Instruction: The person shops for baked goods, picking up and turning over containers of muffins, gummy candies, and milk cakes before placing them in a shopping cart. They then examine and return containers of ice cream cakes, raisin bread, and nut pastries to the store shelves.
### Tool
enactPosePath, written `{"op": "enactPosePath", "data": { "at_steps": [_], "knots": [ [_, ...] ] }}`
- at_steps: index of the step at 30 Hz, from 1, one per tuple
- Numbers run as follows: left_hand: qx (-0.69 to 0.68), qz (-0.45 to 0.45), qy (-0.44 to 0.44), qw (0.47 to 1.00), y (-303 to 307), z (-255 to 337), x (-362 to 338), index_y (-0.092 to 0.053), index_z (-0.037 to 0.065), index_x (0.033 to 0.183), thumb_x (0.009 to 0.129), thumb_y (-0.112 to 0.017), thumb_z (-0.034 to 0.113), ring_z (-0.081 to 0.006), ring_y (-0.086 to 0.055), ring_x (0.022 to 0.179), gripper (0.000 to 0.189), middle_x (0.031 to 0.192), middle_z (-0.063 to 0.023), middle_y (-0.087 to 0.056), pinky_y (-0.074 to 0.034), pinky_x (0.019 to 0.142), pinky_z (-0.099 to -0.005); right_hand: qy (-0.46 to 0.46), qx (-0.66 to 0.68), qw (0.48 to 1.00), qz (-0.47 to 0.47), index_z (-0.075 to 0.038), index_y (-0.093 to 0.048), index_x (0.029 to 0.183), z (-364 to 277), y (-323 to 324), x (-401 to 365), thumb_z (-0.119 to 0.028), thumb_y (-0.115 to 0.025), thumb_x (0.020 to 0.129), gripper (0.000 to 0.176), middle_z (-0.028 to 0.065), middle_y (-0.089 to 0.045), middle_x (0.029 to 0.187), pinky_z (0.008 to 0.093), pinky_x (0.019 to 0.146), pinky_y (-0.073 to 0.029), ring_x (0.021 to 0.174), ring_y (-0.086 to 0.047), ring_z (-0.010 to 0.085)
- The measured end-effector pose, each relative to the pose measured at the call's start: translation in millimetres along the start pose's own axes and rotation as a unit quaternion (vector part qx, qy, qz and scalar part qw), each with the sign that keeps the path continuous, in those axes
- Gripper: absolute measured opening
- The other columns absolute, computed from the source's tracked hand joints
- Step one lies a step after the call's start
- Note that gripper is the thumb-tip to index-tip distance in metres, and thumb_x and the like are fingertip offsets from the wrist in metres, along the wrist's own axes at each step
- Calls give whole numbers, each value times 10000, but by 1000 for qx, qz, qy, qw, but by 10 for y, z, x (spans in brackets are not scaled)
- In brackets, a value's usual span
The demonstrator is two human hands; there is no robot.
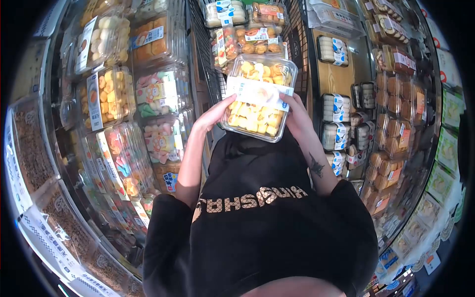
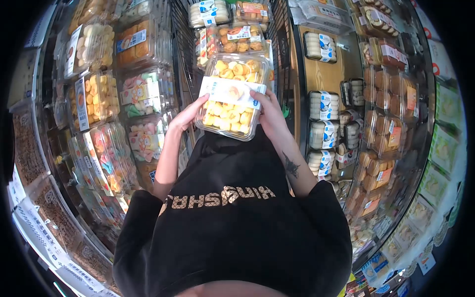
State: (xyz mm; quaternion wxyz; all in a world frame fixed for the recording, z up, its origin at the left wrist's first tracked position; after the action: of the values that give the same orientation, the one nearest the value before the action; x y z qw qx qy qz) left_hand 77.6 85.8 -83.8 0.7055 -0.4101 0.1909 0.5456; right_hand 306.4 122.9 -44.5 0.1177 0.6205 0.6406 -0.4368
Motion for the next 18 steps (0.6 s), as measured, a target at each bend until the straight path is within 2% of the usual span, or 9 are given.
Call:
{"op": "enactPosePath", "data": {
  "at_steps": [2, 4, 6, 9, 12, 13, 16, 17, 18],
  "knots": [
    [-32, -6, 31, 999, -58, -22, 171, -385, 0, 1282, 902, -411, 431, -131, -485, 1105, 575, 1225, -82, -503, -370, 934, -248, -8, -2, 1000, 20, -24, -303, 1249, -48, 107, 60, -208, -664, 769, 629, 97, -485, 1126, 336, 843, -424, 1031, -499, 183],
    [-40, -9, -10, 999, -125, 42, 309, -374, 6, 1290, 893, -419, 446, -145, -479, 1127, 594, 1239, -85, -493, -375, 933, -254, 11, -13, 1000, 11, -26, -310, 1250, -99, 204, 194, -226, -663, 772, 627, 98, -468, 1151, 335, 856, -408, 1040, -491, 185],
    [-44, -1, -5, 999, -162, 74, 460, -376, 10, 1289, 887, -420, 462, -148, -487, 1120, 607, 1238, -83, -494, -385, 929, -263, 11, -20, 1000, 12, -9, -335, 1246, -160, 279, 408, -229, -653, 782, 605, 104, -493, 1134, 318, 873, -391, 1039, -494, 183],
    [-62, 86, -3, 994, -184, 280, 769, -391, -6, 1266, 876, -448, 460, -178, -504, 1106, 610, 1231, -113, -496, -400, 924, -304, 68, -94, 993, 17, 30, -418, 1204, -306, 274, 858, -217, -612, 816, 500, 110, -550, 1087, 269, 863, -405, 1023, -519, 165],
    [-111, 122, -6, 986, -101, 436, 1283, -386, 35, 1286, 887, -422, 456, -170, -499, 1112, 581, 1241, -91, -491, -400, 923, -291, 73, -127, 989, 2, 35, -405, 1216, -397, 358, 1593, -224, -610, 817, 518, 118, -543, 1107, 272, 857, -414, 1019, -524, 166],
    [-137, 106, -35, 984, -69, 514, 1455, -388, 63, 1284, 887, -426, 451, -156, -527, 1049, 556, 1191, -81, -524, -415, 879, -289, 56, -147, 987, -27, 37, -370, 1243, -461, 390, 1909, -256, -621, 807, 582, 142, -539, 1111, 279, 861, -413, 1032, -518, 180],
    [-119, 158, -50, 979, 28, 798, 1786, -391, 79, 1273, 881, -437, 449, -141, -503, 1030, 540, 1166, -79, -525, -402, 844, -288, 73, -153, 985, -28, 38, -348, 1260, -702, 365, 2559, -294, -625, 800, 631, 160, -531, 1125, 286, 874, -405, 1051, -507, 190],
    [-136, 157, -78, 975, 150, 788, 1969, -384, 90, 1268, 876, -444, 436, -132, -458, 1040, 526, 1171, -88, -499, -381, 826, -280, 66, -148, 986, -28, 38, -348, 1260, -759, 335, 2734, -294, -625, 800, 631, 160, -531, 1125, 286, 874, -405, 1051, -507, 190],
    [-164, 189, -72, 966, 117, 916, 2005, -364, 68, 1274, 875, -453, 401, -166, -412, 1118, 528, 1214, -113, -459, -364, 882, -307, 69, -154, 985, -27, 28, -375, 1245, -788, 323, 2912, -308, -619, 804, 607, 155, -530, 1130, 282, 872, -407, 1051, -508, 189]
  ]
}}
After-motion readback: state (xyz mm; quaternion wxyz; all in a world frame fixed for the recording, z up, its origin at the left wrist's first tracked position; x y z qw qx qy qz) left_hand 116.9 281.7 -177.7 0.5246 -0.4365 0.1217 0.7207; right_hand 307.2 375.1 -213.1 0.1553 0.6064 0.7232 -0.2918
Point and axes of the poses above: each hand's wrist, its own x-axis towards the middle knuckle, its own y-axis out of the back of the hand, z = x × y, the point moved 2 cm from there along x, towards the middle knuckle
